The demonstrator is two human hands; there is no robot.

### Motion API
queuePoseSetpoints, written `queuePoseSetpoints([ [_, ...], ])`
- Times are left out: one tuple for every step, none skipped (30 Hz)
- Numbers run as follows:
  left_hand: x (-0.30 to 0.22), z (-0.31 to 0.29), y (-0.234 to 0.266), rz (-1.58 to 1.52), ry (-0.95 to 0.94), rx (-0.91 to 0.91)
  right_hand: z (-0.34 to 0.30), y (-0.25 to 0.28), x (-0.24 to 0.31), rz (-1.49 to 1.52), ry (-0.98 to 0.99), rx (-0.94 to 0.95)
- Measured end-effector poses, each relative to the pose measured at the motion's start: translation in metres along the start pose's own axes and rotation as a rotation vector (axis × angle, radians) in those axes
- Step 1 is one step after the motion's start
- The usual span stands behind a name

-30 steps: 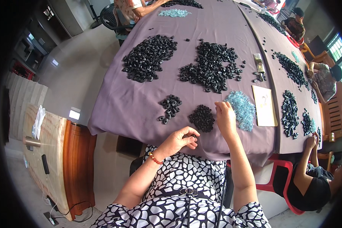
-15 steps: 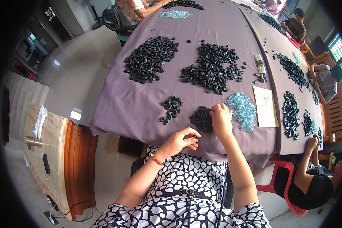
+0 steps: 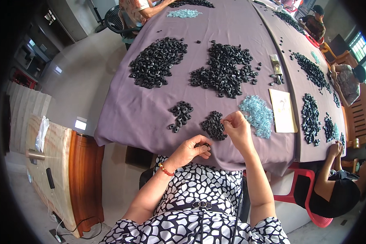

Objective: The person picks up and sorts black and blue plastic parts by hand on a table, handling them individually and occasionally gathering small handfuls of parts.

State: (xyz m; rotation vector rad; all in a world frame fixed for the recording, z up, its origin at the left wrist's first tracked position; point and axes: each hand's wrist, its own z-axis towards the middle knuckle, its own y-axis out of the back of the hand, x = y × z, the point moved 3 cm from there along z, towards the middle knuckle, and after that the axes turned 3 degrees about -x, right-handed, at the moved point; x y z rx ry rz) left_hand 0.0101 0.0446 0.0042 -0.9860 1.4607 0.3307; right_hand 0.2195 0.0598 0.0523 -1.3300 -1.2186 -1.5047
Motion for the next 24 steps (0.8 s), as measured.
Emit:
queuePoseSetpoints([
  [0.000, 0.000, 0.001, 0.017, 0.005, -0.002, -0.006, 0.000, 0.007, 0.070, -0.069, 0.069],
  [0.000, -0.001, 0.002, 0.018, 0.008, -0.001, -0.012, 0.002, 0.012, 0.073, -0.071, 0.067],
  [-0.001, -0.001, 0.001, 0.026, 0.006, 0.005, -0.017, 0.003, 0.014, 0.221, -0.143, 0.132],
  [-0.002, 0.000, 0.001, 0.034, 0.005, 0.010, -0.022, 0.003, 0.014, 0.371, -0.215, 0.197],
  [-0.003, 0.000, -0.001, 0.035, 0.006, 0.011, -0.027, 0.003, 0.011, 0.445, -0.268, 0.221],
  [-0.006, -0.001, -0.002, 0.009, -0.011, -0.010, -0.030, 0.005, 0.009, 0.447, -0.269, 0.219],
  [-0.007, -0.001, -0.003, -0.018, -0.029, -0.031, -0.033, 0.005, 0.005, 0.507, -0.318, 0.246],
  [-0.006, 0.000, -0.004, -0.016, -0.027, -0.031, -0.036, 0.005, 0.003, 0.567, -0.366, 0.273],
  [-0.006, 0.000, -0.003, -0.050, -0.038, -0.051, -0.040, 0.003, 0.003, 0.593, -0.385, 0.269],
  [-0.006, 0.001, -0.003, -0.084, -0.049, -0.072, -0.043, 0.005, 0.004, 0.596, -0.386, 0.270],
  [-0.006, 0.001, -0.002, -0.065, -0.052, -0.072, -0.046, 0.005, 0.004, 0.630, -0.412, 0.305],
  [-0.006, 0.001, -0.002, -0.063, -0.049, -0.072, -0.049, 0.005, 0.003, 0.665, -0.437, 0.340],
  [-0.006, 0.001, -0.002, -0.034, -0.043, -0.055, -0.051, 0.006, 0.000, 0.696, -0.460, 0.356],
  [-0.005, 0.001, -0.002, -0.006, -0.038, -0.038, -0.052, 0.006, -0.004, 0.699, -0.462, 0.354],
  [-0.005, 0.001, -0.002, -0.006, -0.035, -0.038, -0.054, 0.005, -0.007, 0.790, -0.516, 0.386],
  [-0.005, 0.001, -0.002, -0.004, -0.037, -0.041, -0.055, 0.005, -0.009, 0.881, -0.569, 0.417],
  [-0.004, 0.000, -0.002, -0.003, -0.040, -0.045, -0.056, 0.006, -0.011, 0.882, -0.571, 0.415],
  [-0.004, 0.000, -0.001, -0.004, -0.038, -0.046, -0.055, 0.006, -0.013, 0.869, -0.590, 0.418],
  [-0.003, 0.000, -0.001, -0.013, -0.030, -0.045, -0.056, 0.005, -0.014, 0.854, -0.608, 0.421],
  [-0.002, 0.000, 0.000, -0.022, -0.023, -0.043, -0.058, 0.004, -0.014, 0.855, -0.611, 0.421],
  [-0.002, 0.001, -0.001, -0.023, -0.020, -0.042, -0.060, 0.005, -0.011, 0.575, -0.505, 0.324],
  [-0.003, 0.001, -0.001, -0.019, -0.034, -0.042, -0.061, 0.008, -0.009, 0.296, -0.396, 0.226],
  [-0.005, 0.001, -0.002, -0.014, -0.049, -0.041, -0.060, 0.011, -0.020, 0.193, -0.296, 0.233],
  [-0.004, 0.001, -0.002, -0.017, -0.046, -0.042, -0.062, 0.009, -0.018, 0.130, -0.301, 0.207],
])
